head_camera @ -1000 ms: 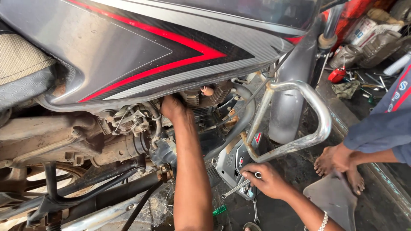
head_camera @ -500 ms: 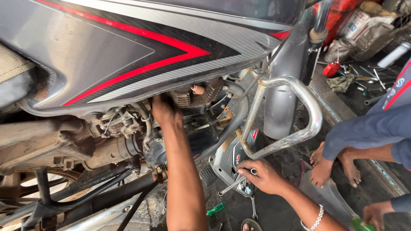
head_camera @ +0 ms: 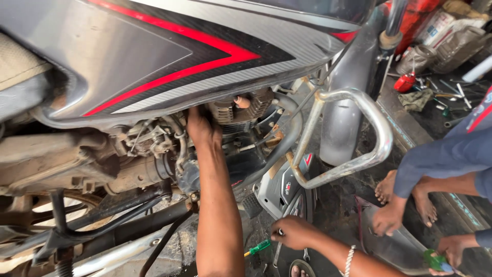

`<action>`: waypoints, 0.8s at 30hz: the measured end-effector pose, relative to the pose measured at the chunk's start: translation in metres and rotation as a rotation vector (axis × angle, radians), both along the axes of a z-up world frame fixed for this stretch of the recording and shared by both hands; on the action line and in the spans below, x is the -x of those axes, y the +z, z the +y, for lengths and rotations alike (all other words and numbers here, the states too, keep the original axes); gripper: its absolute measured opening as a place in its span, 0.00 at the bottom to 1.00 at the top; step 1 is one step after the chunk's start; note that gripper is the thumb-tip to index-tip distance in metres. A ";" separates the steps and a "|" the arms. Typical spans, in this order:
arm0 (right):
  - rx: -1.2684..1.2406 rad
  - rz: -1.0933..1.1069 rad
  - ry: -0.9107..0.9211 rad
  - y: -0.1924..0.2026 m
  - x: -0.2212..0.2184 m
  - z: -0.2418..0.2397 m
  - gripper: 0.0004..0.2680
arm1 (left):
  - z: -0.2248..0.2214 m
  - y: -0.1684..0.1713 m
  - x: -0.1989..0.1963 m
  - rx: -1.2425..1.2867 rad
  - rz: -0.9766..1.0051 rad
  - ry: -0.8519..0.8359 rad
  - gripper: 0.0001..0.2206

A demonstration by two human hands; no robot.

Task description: The person works on the carburetor and engine area of a scooter, using a screwdriver to loosen components and pliers and a wrench to adjust and tighten parts. They manipulate cables and fittings by hand while reaching into the engine bay.

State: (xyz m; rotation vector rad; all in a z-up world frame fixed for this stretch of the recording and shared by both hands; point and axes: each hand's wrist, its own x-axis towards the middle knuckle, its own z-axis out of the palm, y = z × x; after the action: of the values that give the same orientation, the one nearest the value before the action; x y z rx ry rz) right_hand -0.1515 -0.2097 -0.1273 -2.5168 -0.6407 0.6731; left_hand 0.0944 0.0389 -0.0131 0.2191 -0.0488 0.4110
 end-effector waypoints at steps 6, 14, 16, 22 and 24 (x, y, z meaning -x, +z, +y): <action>0.288 0.130 0.157 -0.083 0.024 0.014 0.08 | -0.006 -0.027 -0.028 0.016 0.042 0.079 0.17; 0.364 0.150 0.291 -0.162 0.044 -0.007 0.08 | -0.007 -0.037 -0.034 0.028 0.191 0.046 0.19; 0.130 0.257 0.243 -0.176 0.047 -0.017 0.09 | -0.008 -0.034 -0.028 0.003 -0.016 -0.102 0.21; 0.165 0.331 0.201 -0.129 0.046 0.016 0.09 | -0.025 -0.039 -0.048 0.045 0.200 0.044 0.22; 0.221 0.301 0.189 -0.106 0.041 0.030 0.09 | -0.024 -0.035 -0.041 0.050 0.186 0.056 0.23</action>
State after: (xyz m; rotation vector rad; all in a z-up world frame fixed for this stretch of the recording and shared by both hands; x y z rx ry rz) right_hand -0.1921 -0.1794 -0.2334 -2.4931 -0.7318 1.2246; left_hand 0.1358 0.0148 -0.0481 0.2085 0.1506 0.4451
